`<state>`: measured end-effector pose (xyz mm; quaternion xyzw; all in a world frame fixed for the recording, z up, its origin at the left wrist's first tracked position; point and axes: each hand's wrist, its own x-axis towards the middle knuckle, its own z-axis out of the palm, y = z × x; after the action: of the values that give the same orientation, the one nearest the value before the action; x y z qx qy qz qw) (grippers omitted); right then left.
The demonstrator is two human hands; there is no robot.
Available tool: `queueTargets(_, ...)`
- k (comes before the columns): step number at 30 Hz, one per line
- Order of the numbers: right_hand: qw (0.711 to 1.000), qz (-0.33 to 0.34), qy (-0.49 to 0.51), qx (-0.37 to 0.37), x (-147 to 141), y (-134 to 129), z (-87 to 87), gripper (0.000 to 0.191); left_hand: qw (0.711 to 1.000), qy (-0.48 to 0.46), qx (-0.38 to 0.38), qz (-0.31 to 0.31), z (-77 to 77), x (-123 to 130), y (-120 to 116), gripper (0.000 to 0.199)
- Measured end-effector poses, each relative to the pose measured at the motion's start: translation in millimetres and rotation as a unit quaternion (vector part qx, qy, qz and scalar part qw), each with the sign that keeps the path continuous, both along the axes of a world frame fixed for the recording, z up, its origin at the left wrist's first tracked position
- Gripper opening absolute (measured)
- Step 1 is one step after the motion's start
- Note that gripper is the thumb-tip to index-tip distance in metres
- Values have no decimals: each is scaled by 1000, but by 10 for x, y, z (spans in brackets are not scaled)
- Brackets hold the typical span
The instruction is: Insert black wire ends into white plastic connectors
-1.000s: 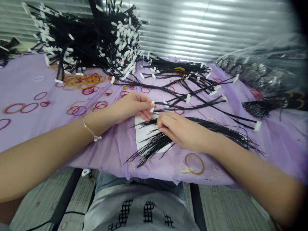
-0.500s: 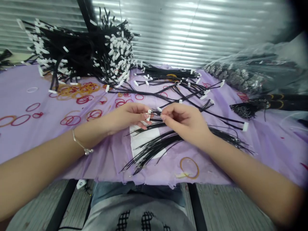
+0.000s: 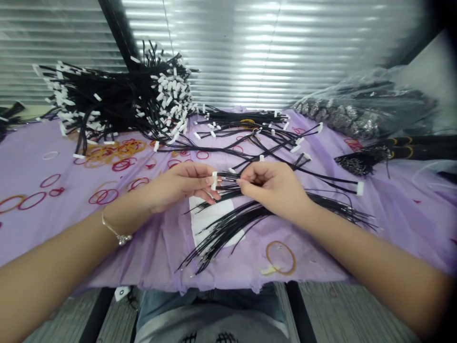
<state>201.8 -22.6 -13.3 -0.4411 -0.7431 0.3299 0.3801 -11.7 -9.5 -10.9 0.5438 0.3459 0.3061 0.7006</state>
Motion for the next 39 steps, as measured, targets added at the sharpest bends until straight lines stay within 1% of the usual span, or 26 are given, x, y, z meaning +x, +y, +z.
queueTargets(7,1000,-8,-24,14,-9,-15,7,9,1000,-16,-3,-21,-33,-14,25,7)
queueTargets(13,1000,1,-15,12,-14,-13,0,8,999,-20,-4,-25,-46,-13,26,7)
queueTargets(18,997,18,-43,68,-1,-2,-35,6,1000,-9,-11,-18,-78,-9,25,10)
queueTargets(21,995,31,-51,84,3,7,-52,5,1000,-1,-10,-18,-94,-12,30,13)
queueTargets(26,991,25,-77,110,4,16,-49,6,1000,20,3,-16,-109,-21,30,12)
queueTargets(31,990,20,-100,94,-3,14,-44,8,998,56,22,-15,-118,9,22,10)
queueTargets(36,993,2,-92,71,-5,13,-46,7,999,33,3,-13,-142,26,19,13)
queueTargets(39,993,5,-95,74,1,14,-51,6,1000,22,-11,-16,-154,26,17,15)
